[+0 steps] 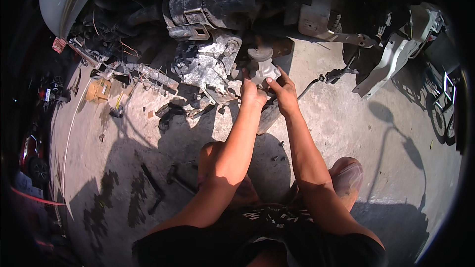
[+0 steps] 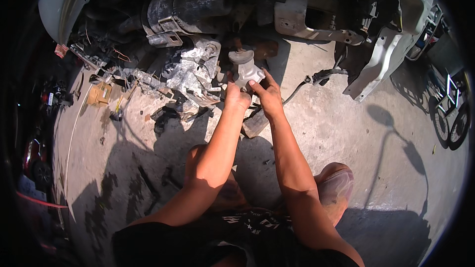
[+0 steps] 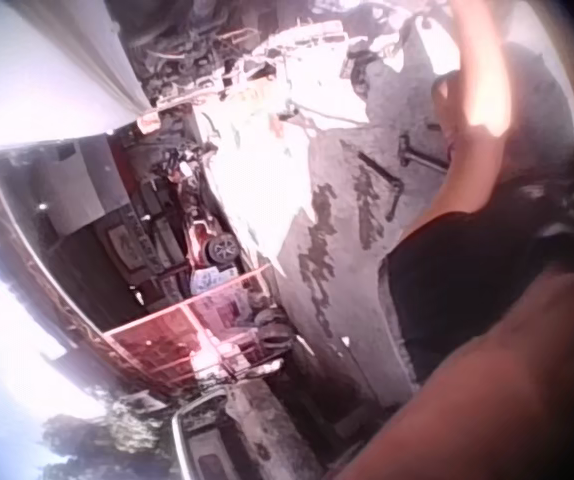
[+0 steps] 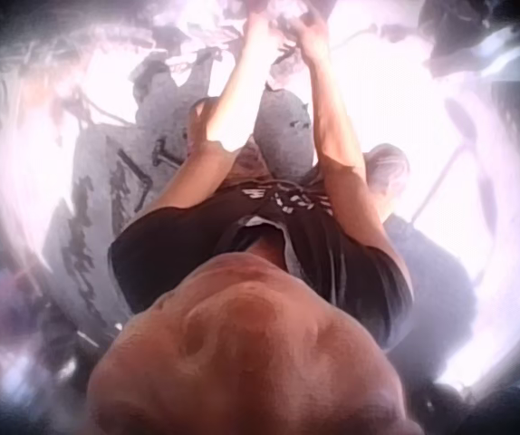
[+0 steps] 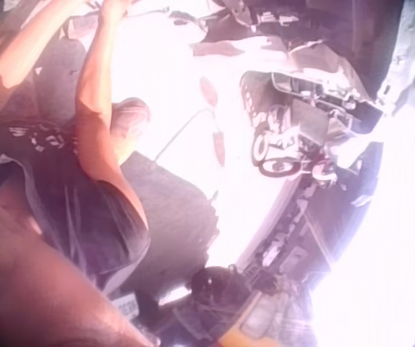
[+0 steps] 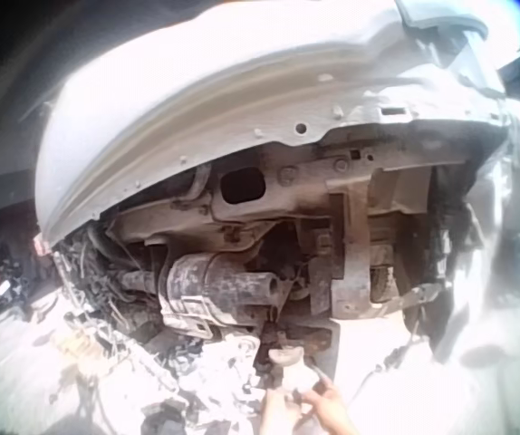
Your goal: The person kneels on the floor and uses a power tool to remove bolts from a silver metal car part. They then detach a black metal bracket and set it aside, continuing to manipulate the part with their hands.
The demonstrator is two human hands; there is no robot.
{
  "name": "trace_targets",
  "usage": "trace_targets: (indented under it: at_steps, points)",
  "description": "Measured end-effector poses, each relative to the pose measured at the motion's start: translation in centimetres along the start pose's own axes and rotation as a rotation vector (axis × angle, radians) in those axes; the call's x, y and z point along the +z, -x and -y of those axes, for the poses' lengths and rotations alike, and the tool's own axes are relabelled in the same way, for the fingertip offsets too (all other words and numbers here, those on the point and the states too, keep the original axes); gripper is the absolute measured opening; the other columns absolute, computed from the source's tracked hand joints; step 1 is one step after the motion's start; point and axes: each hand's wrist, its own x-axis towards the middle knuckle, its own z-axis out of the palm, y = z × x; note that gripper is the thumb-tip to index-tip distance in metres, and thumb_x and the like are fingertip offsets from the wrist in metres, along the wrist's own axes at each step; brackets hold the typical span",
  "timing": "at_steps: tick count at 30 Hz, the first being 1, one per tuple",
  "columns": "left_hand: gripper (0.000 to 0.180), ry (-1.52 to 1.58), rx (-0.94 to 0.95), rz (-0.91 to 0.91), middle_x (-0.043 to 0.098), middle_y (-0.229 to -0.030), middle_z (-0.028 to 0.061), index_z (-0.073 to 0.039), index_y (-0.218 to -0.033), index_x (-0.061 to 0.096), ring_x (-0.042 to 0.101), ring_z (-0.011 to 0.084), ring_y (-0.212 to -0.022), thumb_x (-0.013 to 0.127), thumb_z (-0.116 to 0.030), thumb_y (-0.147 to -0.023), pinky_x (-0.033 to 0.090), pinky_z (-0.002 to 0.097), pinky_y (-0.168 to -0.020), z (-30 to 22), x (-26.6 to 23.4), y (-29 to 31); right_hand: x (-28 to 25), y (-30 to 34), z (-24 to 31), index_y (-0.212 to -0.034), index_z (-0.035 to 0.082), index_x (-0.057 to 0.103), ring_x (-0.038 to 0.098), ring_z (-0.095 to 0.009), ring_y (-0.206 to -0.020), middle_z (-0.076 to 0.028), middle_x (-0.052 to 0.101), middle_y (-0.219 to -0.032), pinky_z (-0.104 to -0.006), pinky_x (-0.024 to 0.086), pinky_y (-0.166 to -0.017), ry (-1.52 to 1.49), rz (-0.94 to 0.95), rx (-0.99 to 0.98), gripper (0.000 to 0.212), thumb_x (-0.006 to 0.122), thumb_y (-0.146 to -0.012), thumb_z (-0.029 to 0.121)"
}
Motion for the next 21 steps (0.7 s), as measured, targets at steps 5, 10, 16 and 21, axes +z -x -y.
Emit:
trace_targets:
  at_steps: [5, 10, 16, 21]
  points:
    - [0.05, -0.018, -0.01, 0.013, 0.062, -0.127, 0.0022, -0.016, -0.129, 0.056, 0.059, 0.0217, -0.115, 0.036, -0.054, -0.103, 0.045, 0.0403, -0.096, 0.29, 0.24, 0.41, -0.52, -0.18, -0.43, -0.145, -0.005, 0.039, 0.06, -0.02, -0.103, -0.017, 0.061, -0.121, -0.0324, 0.048, -0.094, 0.033, -0.011, -0.025, 0.074, 0.075, -0.085, 0.018]
    - [0.05, -0.039, -0.003, -0.02, 0.062, -0.128, 0.0015, -0.017, -0.129, 0.057, 0.057, 0.0216, -0.117, 0.037, -0.054, -0.103, 0.043, 0.0414, -0.097, 0.0, 0.49, 0.59, -0.24, 0.11, 0.26, -0.145, -0.006, 0.04, 0.06, -0.02, -0.102, -0.017, 0.062, -0.12, -0.0313, 0.048, -0.092, 0.079, -0.012, 0.025, 0.076, 0.076, -0.084, 0.022]
    - [0.05, -0.045, 0.007, -0.038, 0.061, -0.129, 0.0017, -0.017, -0.13, 0.056, 0.057, 0.0218, -0.118, 0.039, -0.055, -0.102, 0.042, 0.0413, -0.099, 0.12, 0.76, 0.87, -0.28, -0.03, -0.01, -0.145, -0.006, 0.039, 0.059, -0.021, -0.105, -0.018, 0.061, -0.122, -0.0318, 0.046, -0.095, 0.028, -0.009, -0.008, 0.077, 0.076, -0.084, 0.022]
    - [0.051, -0.026, 0.012, -0.018, 0.061, -0.129, 0.0031, -0.015, -0.131, 0.055, 0.057, 0.0228, -0.118, 0.04, -0.054, -0.102, 0.044, 0.0411, -0.097, 0.0, 0.26, 0.43, -0.06, 0.16, 0.41, -0.146, -0.006, 0.037, 0.058, -0.023, -0.112, -0.02, 0.059, -0.127, -0.0337, 0.046, -0.098, 0.022, -0.002, 0.011, 0.077, 0.075, -0.085, 0.021]
